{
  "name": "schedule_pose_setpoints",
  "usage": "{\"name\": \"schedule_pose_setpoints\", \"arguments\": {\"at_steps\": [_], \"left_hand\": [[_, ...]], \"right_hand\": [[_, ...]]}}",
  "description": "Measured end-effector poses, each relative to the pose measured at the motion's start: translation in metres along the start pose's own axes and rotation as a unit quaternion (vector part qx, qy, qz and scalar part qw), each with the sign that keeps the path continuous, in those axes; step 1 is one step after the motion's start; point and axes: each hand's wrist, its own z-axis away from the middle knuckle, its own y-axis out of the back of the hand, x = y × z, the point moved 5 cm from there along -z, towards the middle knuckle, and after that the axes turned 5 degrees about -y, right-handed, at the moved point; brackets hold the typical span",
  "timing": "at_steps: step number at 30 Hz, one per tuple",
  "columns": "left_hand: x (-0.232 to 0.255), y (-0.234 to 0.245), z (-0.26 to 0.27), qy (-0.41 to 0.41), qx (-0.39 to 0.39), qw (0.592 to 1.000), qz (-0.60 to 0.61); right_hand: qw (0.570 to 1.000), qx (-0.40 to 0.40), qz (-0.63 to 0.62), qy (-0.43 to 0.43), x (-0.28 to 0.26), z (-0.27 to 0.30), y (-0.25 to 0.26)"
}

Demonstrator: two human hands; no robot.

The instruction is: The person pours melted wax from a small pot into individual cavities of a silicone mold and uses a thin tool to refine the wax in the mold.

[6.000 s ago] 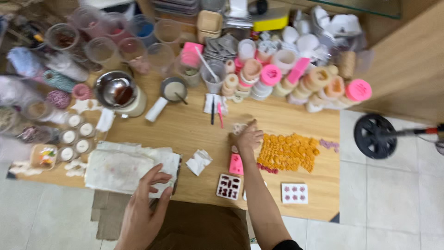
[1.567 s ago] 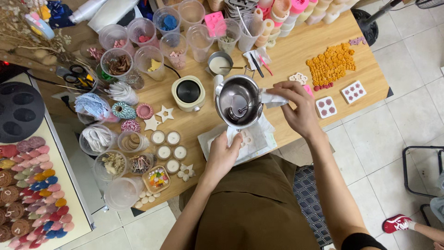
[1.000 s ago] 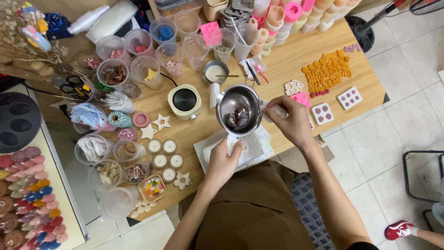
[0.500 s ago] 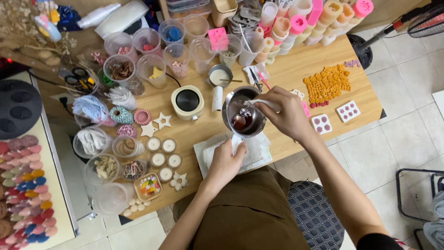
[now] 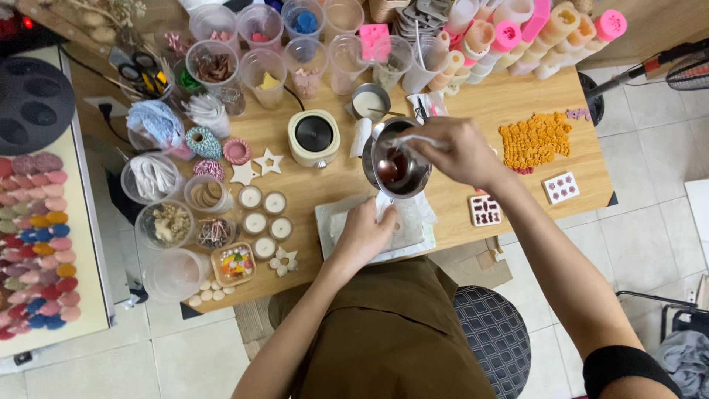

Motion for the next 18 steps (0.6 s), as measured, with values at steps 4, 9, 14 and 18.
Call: {"name": "schedule_pose_setpoints", "arguments": {"at_steps": [4,9,14,18], "left_hand": [[0.003,0.006,0.002,-0.041,0.031,0.999,-0.004],[0.008,0.008,0.008,0.062,0.005,0.996,0.067],[0.007,0.010,0.009,0.060,0.018,0.995,0.071],[0.001,0.012,0.010,0.051,0.030,0.996,0.066]], "right_hand": [[1.000,0.019,0.020,-0.012,0.004,-0.004,0.011],[0.994,0.041,0.087,0.049,-0.010,-0.006,0.017],[0.974,0.021,0.155,0.163,-0.027,-0.007,0.016],[0.965,0.013,0.182,0.190,-0.033,-0.003,0.013]]}}
